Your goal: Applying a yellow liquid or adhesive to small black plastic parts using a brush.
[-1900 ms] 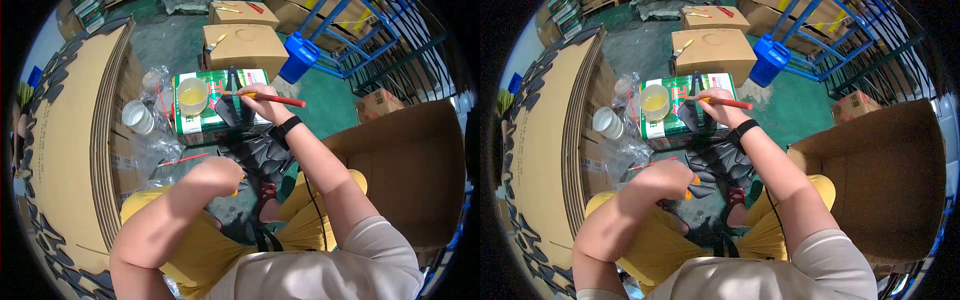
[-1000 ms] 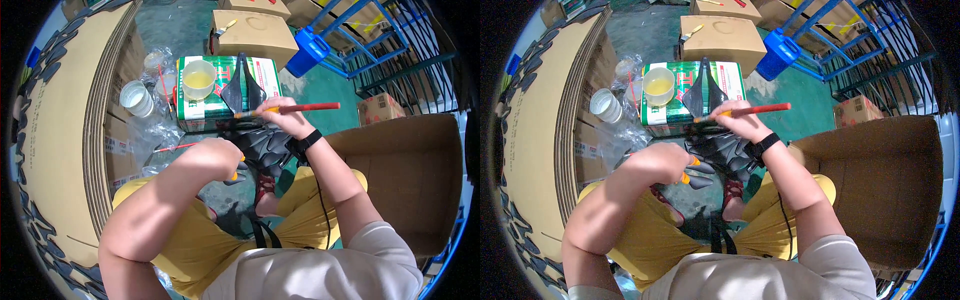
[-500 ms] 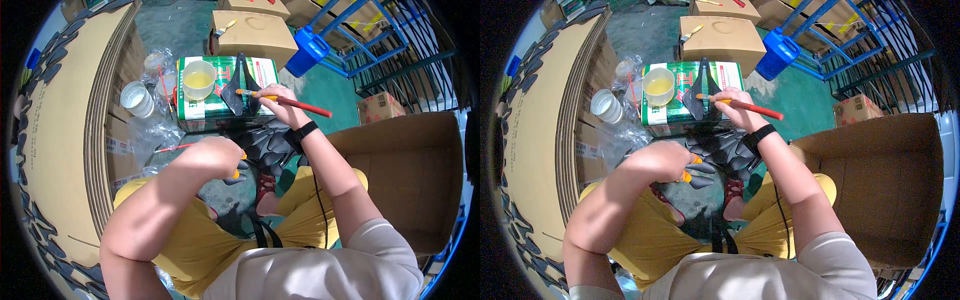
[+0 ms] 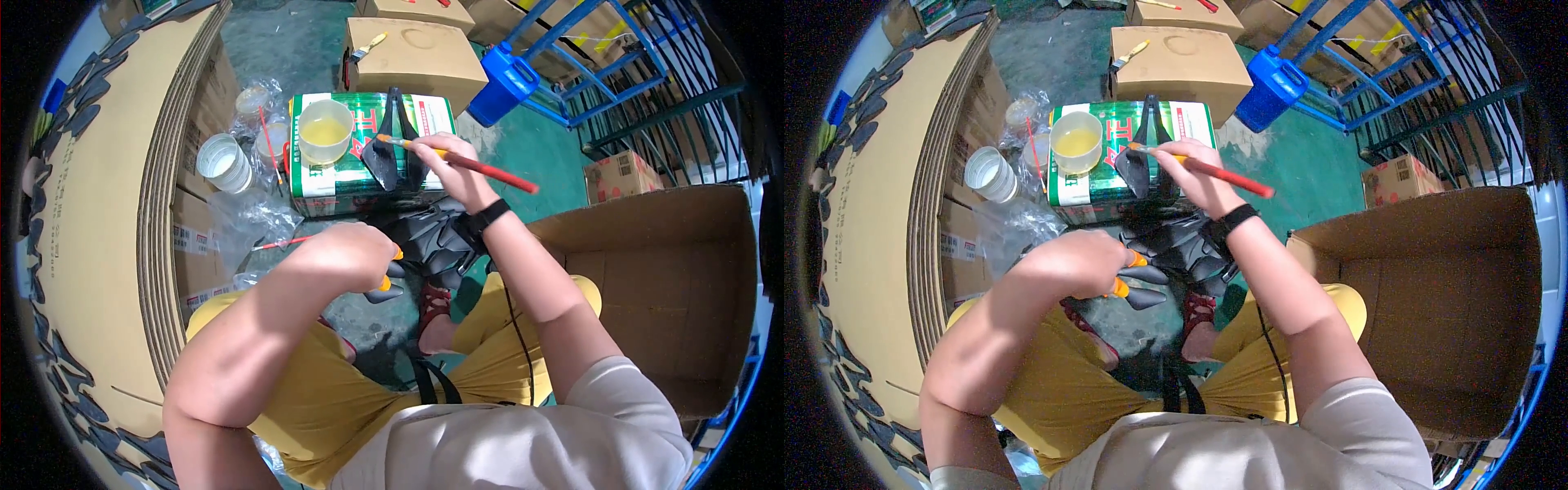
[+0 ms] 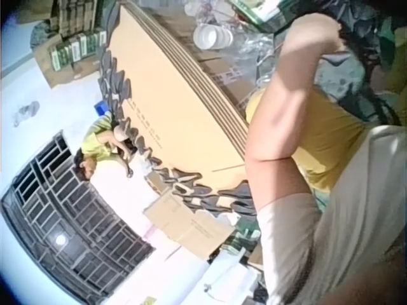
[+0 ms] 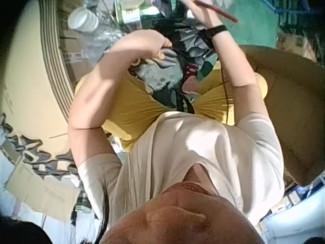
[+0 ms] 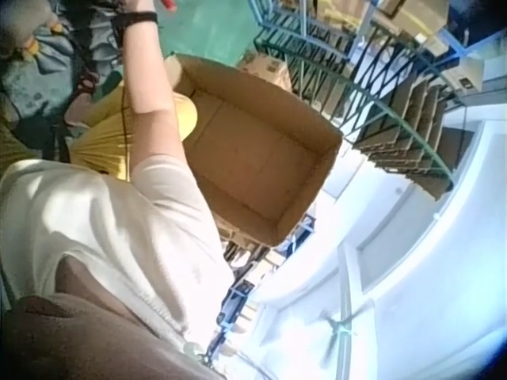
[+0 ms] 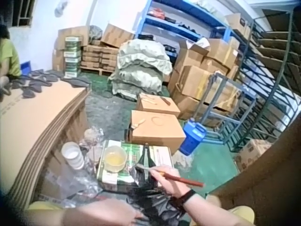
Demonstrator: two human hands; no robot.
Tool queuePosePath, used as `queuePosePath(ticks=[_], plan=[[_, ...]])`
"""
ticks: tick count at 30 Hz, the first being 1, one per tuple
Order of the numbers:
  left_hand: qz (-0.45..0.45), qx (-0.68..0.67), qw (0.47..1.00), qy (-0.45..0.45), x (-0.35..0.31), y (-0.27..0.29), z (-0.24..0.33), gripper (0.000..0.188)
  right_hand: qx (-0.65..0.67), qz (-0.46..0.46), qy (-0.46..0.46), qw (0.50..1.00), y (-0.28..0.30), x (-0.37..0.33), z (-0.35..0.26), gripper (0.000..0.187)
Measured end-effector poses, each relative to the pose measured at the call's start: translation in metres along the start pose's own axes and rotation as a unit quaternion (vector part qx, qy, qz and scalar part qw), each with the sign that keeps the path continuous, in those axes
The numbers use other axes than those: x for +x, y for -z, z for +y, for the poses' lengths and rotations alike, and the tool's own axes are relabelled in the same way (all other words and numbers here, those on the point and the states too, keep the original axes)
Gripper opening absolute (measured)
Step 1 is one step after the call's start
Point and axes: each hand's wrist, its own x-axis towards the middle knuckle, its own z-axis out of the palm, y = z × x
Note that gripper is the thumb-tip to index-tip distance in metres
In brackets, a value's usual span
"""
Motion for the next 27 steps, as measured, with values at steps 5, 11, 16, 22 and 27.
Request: queuePosePath(ticks=[5,11,16,22,27], plan=[[-0.001,0.012,1.000,0.005,-0.003,0.002,0.002,0.031,-0.047,-0.065,0.048,0.996,-0.028,-0.008,0.004,0.016],[-0.025,0.010,0.999,0.035,-0.004,0.008,0.003,0.028,-0.015,-0.108,0.022,0.994,-0.013,-0.018,-0.004,0.016],[-0.016,0.024,0.999,0.037,-0.004,0.009,0.006,0.030,-0.044,-0.017,0.068,0.997,-0.031,0.004,0.003,0.015],[-0.020,0.007,0.999,0.043,-0.006,0.009,0.005,0.031,0.043,-0.129,0.044,0.990,-0.026,-0.002,-0.006,0.018],[-0.017,-0.006,0.999,0.036,-0.008,0.013,0.006,0.032,-0.039,-0.086,0.027,0.995,-0.017,-0.001,0.006,0.020]])
